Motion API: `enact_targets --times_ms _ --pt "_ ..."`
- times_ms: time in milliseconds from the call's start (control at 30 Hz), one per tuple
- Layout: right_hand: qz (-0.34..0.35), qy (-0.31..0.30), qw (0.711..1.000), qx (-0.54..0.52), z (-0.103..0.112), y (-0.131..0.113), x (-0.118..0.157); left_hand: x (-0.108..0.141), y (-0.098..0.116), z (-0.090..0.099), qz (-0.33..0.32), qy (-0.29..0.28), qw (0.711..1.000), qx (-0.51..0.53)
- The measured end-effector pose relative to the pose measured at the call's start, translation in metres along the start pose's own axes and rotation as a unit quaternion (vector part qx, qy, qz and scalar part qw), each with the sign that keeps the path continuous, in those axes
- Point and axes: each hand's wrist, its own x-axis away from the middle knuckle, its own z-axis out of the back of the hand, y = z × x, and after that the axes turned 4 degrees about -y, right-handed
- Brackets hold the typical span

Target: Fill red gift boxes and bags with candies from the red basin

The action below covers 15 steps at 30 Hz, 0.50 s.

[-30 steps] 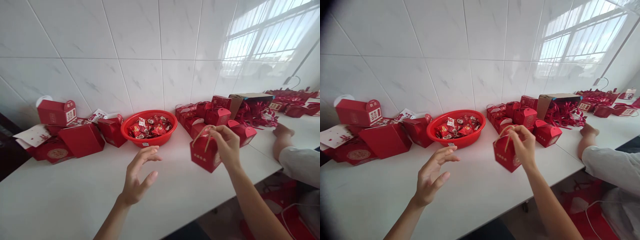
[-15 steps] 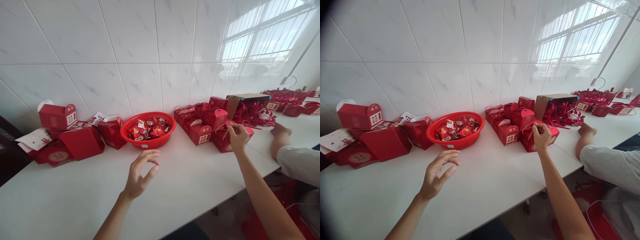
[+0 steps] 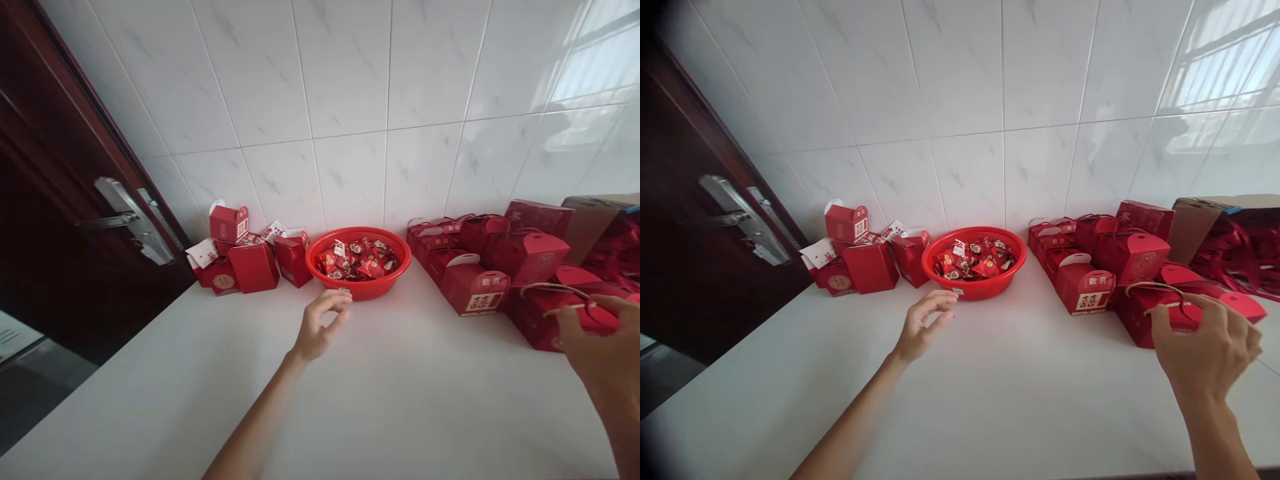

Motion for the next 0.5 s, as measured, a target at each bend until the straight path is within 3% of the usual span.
enact_targets --times_ms 133,200,300,400,500 --pt "0.034 -0.05 0.998 -0.037 0.003 -0.032 0.015 -0.018 -0.004 0.048 0.058 0.127 0.989 -0.049" --pt "0.078 -0.105 0.987 -0.09 -0.001 -0.05 0.026 -0.028 -0.008 0.08 0.109 0.199 0.966 -0.124" --pt "0.171 -0.138 0.959 -0.181 -0.011 -0.074 0.044 -0.043 -0.017 0.13 0.156 0.267 0.934 -0.18" --pt "0.229 -0.165 0.935 -0.215 -0.022 -0.088 0.06 -0.056 -0.024 0.171 0.207 0.311 0.896 -0.242" --pt "0.24 -0.214 0.918 -0.233 -0.028 -0.09 0.068 -0.069 -0.027 0.192 0.25 0.294 0.872 -0.302"
